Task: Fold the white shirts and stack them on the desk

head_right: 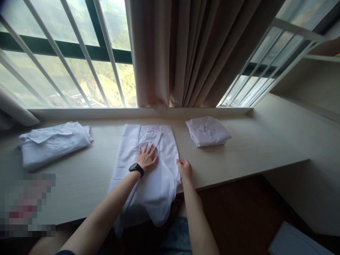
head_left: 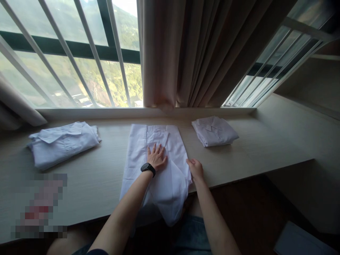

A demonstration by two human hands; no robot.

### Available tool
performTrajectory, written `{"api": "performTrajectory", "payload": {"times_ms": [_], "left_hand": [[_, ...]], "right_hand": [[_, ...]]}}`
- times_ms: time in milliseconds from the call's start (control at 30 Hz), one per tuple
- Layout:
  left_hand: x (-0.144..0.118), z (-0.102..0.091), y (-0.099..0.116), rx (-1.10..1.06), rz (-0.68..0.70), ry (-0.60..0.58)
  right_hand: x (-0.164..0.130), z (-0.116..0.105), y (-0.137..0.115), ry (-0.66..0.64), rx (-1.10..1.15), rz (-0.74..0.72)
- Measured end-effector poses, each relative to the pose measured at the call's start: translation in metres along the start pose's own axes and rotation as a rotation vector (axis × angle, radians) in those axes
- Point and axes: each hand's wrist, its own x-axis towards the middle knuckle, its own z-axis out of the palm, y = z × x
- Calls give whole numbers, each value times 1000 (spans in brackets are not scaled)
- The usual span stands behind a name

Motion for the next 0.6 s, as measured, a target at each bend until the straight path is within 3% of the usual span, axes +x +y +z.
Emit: {"api": "performTrajectory", "payload": {"times_ms": [167, 300, 467, 600], "left_hand": [[31, 2, -19, -4, -22, 68], [41, 13, -30, -21, -62, 75], [39, 17, -32, -13, -40, 86], [39, 15, -31, -15, -21, 90]], "right_hand": [[68, 35, -32, -259, 175, -31], [114, 75, -63, -367, 166, -69], [152, 117, -100, -316, 37, -131], [161, 139, -133, -212, -96, -225]]}}
